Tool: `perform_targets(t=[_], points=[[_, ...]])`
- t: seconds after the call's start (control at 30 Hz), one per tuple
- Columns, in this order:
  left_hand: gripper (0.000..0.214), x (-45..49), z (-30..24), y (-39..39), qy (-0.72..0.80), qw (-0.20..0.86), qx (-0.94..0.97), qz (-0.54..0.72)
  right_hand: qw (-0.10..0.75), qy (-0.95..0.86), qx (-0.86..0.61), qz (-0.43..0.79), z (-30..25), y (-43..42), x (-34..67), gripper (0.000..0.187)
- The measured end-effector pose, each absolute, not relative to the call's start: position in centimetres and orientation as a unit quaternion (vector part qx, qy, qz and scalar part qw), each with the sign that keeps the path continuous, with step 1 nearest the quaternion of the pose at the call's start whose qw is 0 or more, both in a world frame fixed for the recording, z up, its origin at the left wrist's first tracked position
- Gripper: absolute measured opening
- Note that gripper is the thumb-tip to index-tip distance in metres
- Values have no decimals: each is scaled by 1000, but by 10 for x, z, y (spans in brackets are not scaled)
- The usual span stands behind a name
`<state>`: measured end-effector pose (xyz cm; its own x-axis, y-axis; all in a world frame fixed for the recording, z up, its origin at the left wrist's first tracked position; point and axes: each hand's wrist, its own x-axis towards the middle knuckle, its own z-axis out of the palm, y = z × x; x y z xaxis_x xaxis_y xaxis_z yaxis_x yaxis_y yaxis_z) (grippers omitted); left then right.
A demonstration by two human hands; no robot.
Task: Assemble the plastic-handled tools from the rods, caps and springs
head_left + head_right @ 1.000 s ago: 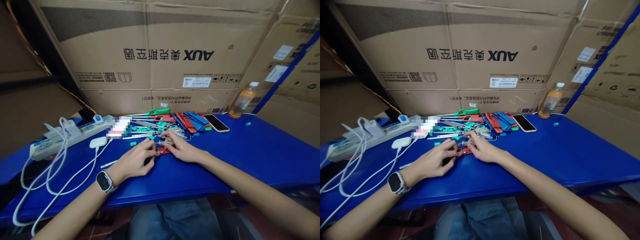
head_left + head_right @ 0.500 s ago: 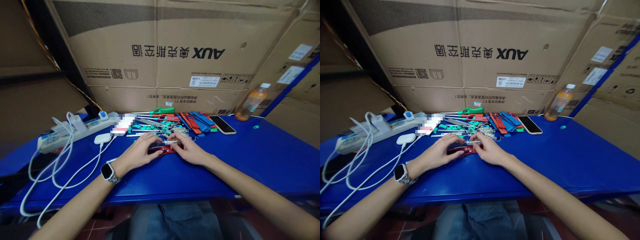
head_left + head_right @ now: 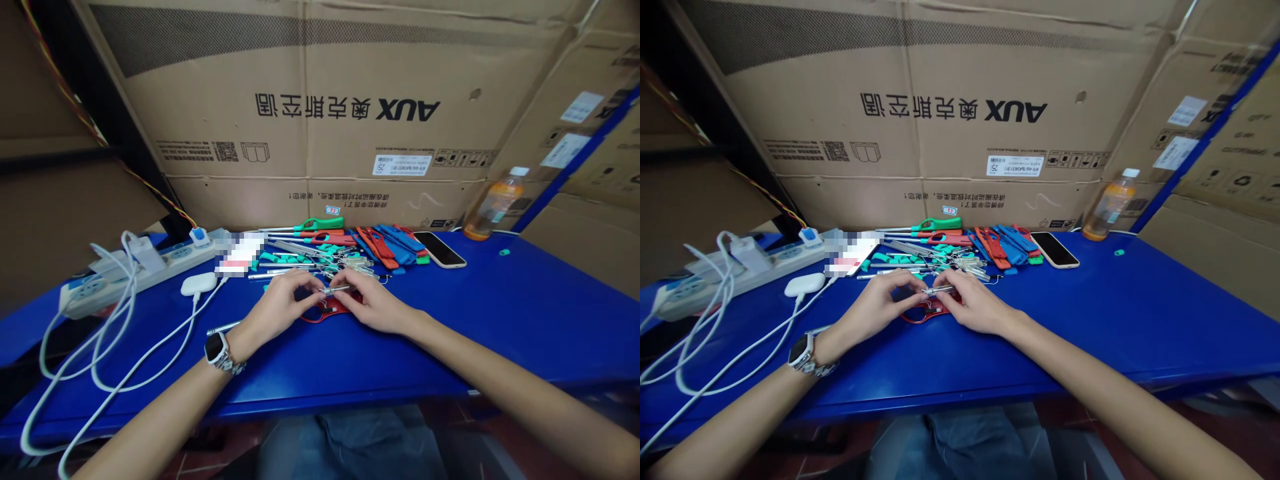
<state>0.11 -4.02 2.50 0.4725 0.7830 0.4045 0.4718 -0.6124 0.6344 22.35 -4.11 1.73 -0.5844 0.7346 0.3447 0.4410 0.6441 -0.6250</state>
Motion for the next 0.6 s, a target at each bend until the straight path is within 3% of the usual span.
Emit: perform_targets(t=[0.27,0.6], points=[[9,0,27,-43,379,203,833,348,290,-855,-362,234,19,-44,222,11],[10,2,29,-44,394,286,807,335,258,-871,-351,227,27,-47,223,12]])
